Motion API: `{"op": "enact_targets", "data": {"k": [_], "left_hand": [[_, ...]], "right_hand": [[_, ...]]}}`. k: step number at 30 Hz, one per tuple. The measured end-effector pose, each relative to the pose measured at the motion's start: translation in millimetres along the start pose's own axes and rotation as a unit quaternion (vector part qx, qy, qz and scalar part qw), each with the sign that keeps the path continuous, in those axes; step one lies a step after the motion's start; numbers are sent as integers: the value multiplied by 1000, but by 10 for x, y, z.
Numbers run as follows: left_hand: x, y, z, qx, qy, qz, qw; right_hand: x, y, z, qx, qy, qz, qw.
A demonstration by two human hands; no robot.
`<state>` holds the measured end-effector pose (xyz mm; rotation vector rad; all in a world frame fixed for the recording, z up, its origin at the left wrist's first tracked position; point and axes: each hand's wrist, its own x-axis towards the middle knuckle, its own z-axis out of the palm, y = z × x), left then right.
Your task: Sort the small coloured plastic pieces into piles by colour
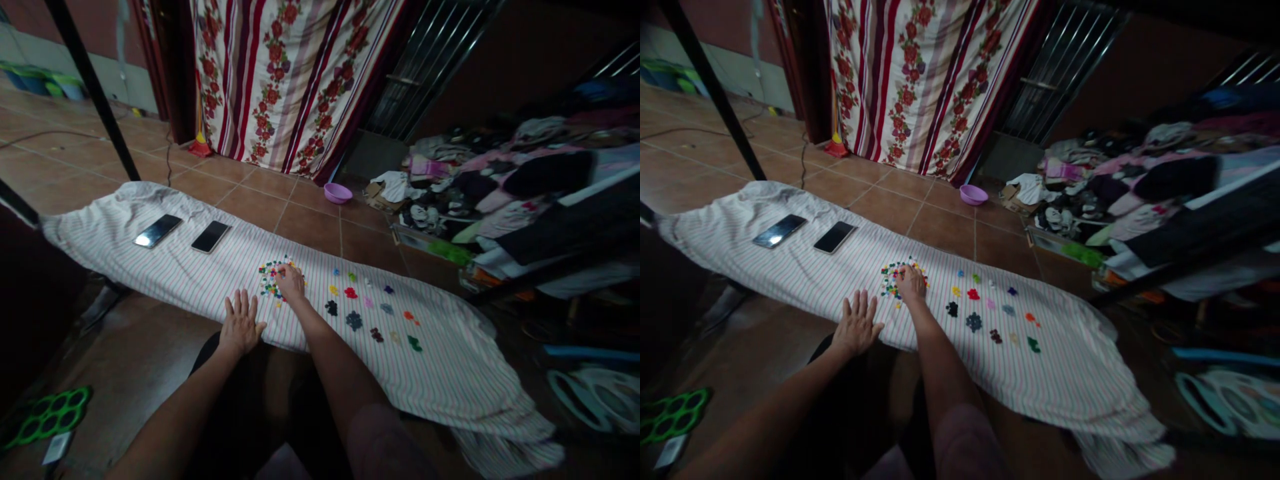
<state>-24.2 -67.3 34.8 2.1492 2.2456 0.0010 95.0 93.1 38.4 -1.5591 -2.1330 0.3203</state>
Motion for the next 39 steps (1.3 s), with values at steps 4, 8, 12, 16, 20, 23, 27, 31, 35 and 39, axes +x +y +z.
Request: {"op": "enact_targets", "data": {"k": [4,8,12,16,20,23,27,31,35,39], "left_hand": [[-1,1,-2,11,-5,3,1000],[-3,-1,25,20,-1,3,1000],[-22,1,14,41,2,8,999],[-30,1,0,65,2,12,998],[-29,-1,4,78,6,14,997],[-34,-3,15,72,13,15,997],[-44,-12,42,76,27,19,997],[-51,-18,50,76,33,23,996],[-57,-14,23,73,29,21,997],[-64,-9,-3,82,23,24,996]], "right_hand": [[-72,111,-77,-5,22,7,1000],[-181,229,-126,-16,33,15,999],[-288,382,-218,-15,47,30,998],[-386,653,-434,-17,69,33,997],[-557,998,-688,-15,113,79,990],[-733,1246,-846,-7,154,121,981],[-986,1587,-1054,-7,221,163,961],[-1270,1969,-1276,-28,288,214,933],[-1565,2316,-1453,-31,322,261,909],[-1788,2556,-1582,-26,339,326,882]]}}
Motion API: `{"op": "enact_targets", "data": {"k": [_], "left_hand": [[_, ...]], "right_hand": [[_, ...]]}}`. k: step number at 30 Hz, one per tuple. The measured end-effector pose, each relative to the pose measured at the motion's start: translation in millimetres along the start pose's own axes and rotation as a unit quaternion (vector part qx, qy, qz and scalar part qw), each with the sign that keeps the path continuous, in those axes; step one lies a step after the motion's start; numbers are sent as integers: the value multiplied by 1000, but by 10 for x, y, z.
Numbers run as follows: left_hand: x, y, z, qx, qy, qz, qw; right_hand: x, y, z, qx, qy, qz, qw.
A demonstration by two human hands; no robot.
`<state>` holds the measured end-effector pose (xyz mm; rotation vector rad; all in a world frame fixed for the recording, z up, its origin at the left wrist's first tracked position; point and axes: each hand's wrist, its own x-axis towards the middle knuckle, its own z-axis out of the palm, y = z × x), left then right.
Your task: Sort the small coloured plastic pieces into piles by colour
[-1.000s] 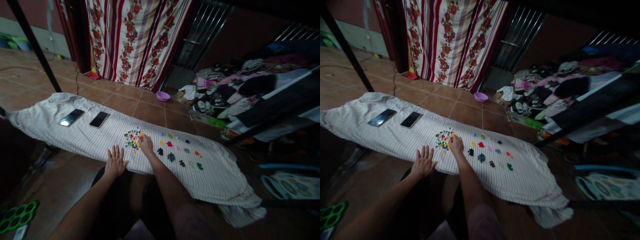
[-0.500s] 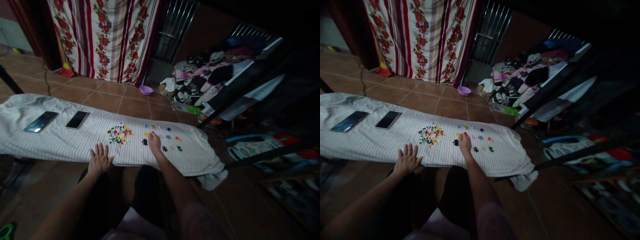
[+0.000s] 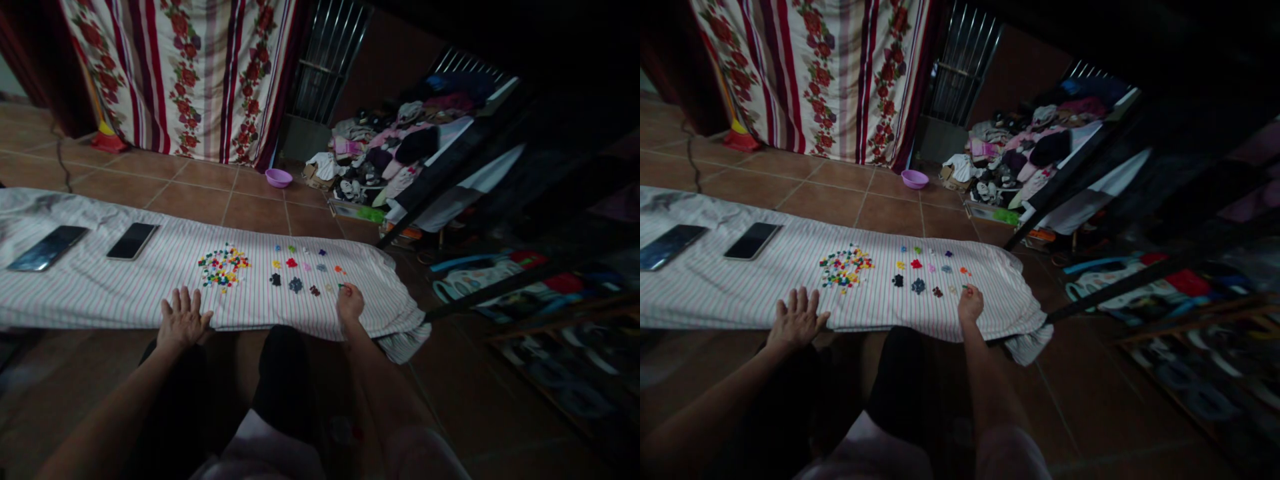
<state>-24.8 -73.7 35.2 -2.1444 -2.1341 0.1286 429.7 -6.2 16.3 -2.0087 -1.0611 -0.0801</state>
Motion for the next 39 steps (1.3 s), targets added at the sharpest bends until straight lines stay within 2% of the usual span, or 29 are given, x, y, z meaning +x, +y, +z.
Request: {"op": "enact_targets", "data": {"k": [4,8,16,28,32,39], "left_hand": [[-2,3,11,5,3,-1,1000],[-5,2,32,3,7,-3,1000],[-4,1,11,-3,9,0,1000],[12,5,7,28,-11,1,1000],[4,6,7,32,-9,3,999],[13,-3,76,-16,13,-5,1000]], "right_hand": [[84,165,-104,-9,5,26,1000],[150,224,-145,-17,-12,37,999],[223,191,-101,-7,-35,4,999],[212,192,-47,-9,-61,8,998],[202,224,-61,-1,-45,3,999],[155,199,-73,-13,-29,-48,998]]}}
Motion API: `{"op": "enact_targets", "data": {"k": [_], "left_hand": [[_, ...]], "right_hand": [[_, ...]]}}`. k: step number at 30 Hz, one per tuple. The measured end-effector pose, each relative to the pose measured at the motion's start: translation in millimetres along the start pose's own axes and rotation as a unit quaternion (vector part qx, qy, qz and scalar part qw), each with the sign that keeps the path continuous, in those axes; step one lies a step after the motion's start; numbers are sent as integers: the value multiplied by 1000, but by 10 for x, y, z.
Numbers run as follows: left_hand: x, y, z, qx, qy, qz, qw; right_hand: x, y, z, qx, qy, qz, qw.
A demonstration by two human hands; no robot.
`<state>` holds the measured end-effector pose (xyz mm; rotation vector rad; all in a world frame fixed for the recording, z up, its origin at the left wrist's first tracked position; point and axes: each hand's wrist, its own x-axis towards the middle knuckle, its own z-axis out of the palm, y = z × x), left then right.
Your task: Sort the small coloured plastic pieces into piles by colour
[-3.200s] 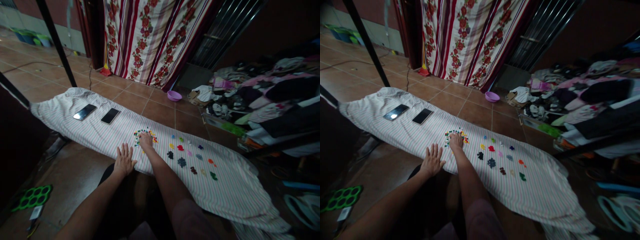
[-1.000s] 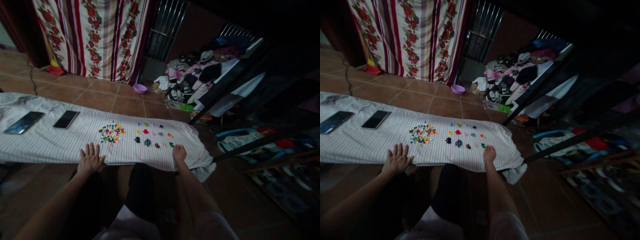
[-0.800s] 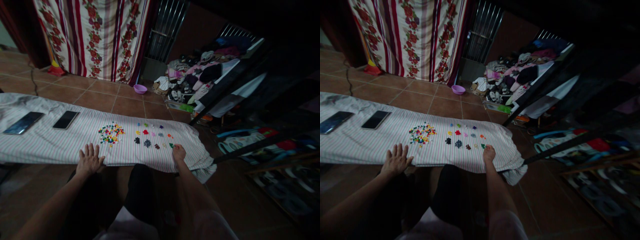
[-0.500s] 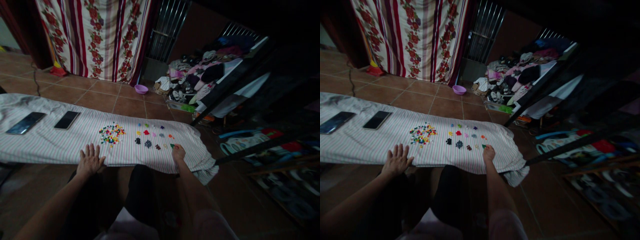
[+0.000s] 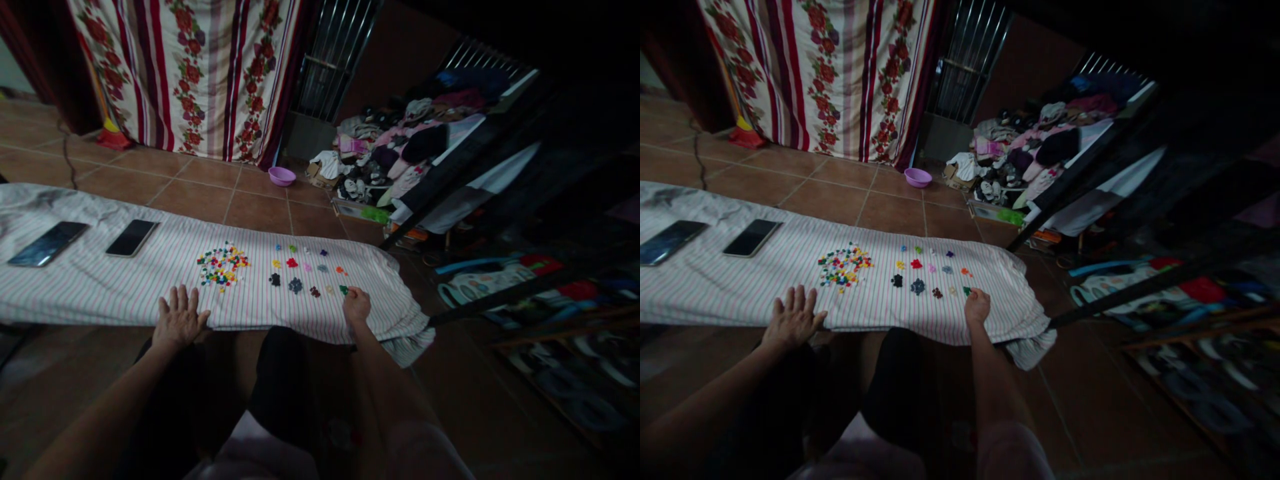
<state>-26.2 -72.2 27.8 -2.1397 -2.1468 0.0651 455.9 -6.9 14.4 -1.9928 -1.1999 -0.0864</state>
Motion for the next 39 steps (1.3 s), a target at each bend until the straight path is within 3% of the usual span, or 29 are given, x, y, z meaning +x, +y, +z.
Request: {"op": "enact_targets", "data": {"k": [9,14,20,24,28,32,39], "left_hand": [[11,-1,-51,-7,-20,-1,1000],[23,0,-42,-25,-19,-9,999],[34,0,-28,-24,-27,-11,999],[39,2,-14,-19,-33,-13,999],[41,0,-4,-27,-39,-14,999],[36,2,-13,-32,-36,-15,999],[35,19,-68,-41,-45,-17,998]], "right_hand": [[-73,-306,201,22,-28,-41,999],[-222,-583,315,52,-46,-97,993],[-565,-1095,503,117,-117,-181,969],[-872,-1492,673,178,-181,-237,938],[-1172,-1873,854,192,-261,-241,915],[-1351,-2203,1031,174,-323,-272,890],[-1423,-2543,1222,83,-344,-281,892]]}}
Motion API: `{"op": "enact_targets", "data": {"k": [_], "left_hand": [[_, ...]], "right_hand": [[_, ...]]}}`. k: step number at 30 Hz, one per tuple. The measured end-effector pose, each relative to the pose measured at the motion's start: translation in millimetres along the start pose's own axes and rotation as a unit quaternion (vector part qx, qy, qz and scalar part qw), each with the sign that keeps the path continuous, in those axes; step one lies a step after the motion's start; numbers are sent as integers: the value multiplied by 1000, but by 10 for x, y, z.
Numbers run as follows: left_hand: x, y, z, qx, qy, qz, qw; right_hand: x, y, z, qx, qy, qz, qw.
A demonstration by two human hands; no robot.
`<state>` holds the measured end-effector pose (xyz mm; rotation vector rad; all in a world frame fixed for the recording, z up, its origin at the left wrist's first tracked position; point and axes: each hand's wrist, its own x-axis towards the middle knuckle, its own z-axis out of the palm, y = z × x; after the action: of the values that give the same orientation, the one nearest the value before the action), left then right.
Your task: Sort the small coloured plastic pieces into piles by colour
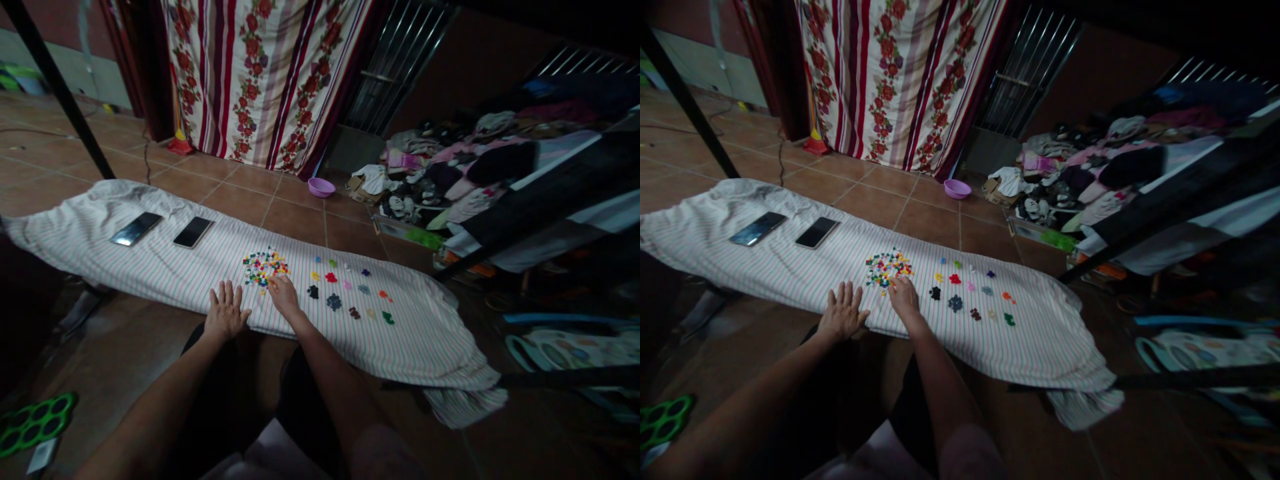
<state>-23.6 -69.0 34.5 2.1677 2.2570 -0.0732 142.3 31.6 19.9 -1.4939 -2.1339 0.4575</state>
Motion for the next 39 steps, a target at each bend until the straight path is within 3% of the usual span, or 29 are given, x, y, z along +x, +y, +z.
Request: {"op": "enact_targets", "data": {"k": [6,21,32,39], "left_hand": [[-10,10,-37,17,-2,0,1000],[-5,5,-18,-2,4,0,1000],[2,-9,26,-10,10,2,1000],[15,-10,46,-4,6,1,1000]], "right_hand": [[30,-24,60,-33,-20,12,999],[-23,-116,163,-56,13,33,998],[-112,-13,189,71,87,45,993],[-164,53,231,159,113,125,973]]}}
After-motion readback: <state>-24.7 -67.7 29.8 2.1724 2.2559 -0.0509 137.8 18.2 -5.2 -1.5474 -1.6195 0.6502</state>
